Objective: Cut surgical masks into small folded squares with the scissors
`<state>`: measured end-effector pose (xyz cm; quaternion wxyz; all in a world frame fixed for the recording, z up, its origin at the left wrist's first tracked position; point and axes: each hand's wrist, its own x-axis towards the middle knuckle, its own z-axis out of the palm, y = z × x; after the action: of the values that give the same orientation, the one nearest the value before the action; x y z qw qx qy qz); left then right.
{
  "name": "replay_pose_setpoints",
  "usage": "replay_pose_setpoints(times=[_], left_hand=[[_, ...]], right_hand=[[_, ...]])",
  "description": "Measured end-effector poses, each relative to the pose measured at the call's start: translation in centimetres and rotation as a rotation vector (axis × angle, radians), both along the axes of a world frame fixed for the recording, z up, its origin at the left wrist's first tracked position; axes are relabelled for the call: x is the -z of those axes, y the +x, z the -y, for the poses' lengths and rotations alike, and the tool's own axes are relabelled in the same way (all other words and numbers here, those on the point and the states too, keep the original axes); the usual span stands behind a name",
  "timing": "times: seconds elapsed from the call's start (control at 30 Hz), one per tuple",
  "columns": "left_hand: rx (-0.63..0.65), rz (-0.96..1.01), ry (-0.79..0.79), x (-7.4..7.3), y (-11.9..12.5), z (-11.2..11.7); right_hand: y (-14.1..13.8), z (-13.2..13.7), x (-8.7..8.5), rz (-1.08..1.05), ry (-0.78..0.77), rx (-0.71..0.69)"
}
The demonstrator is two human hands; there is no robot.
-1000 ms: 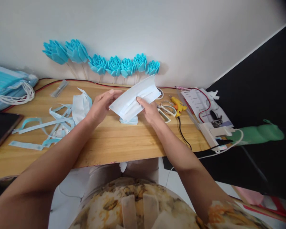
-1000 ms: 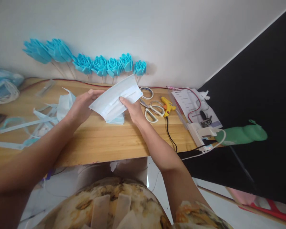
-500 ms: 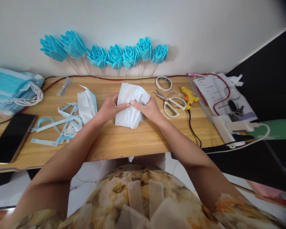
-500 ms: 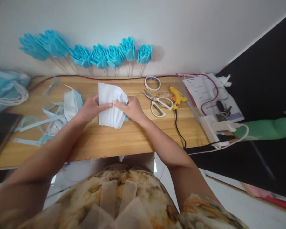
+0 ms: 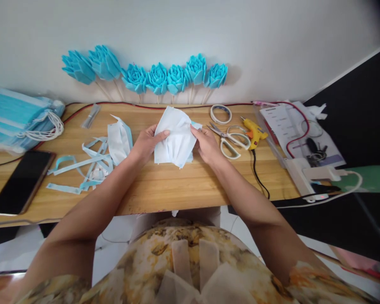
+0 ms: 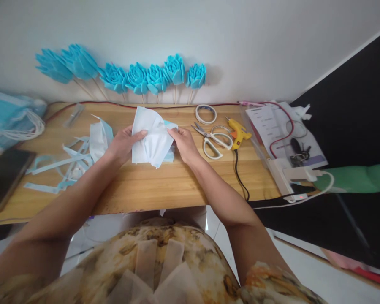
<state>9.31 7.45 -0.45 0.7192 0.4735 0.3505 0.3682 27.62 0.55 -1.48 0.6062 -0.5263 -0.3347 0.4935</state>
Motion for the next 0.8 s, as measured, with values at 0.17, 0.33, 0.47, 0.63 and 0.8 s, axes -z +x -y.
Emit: replay_pose_setpoints(times=[0.17,0.33,0.47,0.63,0.8], left_hand=[[0.030,-0.014,0.001,0.0,0.3,0.7],[0.061,-0.037,-0.004,0.1,0.3,0.9],[0.063,0.026,-0.067,-0.1,0.1,0.6],[0.113,0.065,-0.094,-0.6,0.1,0.7],[0.088,-0.003,-0.074,-0.2,0.3,0.9]], right_hand=[[-0.2,0.4,-0.8,-0.020,0.032,-0.103],[-0.2,0.5,-0.4,-0.016,0.001,-0.114],[0.1,0.3,0.0,-0.019,0.024,-0.122],[-0.1,0.2,0.3,-0.047,0.041,-0.134],[-0.2,0.0,0.4,-0.091,0.016,-0.123]])
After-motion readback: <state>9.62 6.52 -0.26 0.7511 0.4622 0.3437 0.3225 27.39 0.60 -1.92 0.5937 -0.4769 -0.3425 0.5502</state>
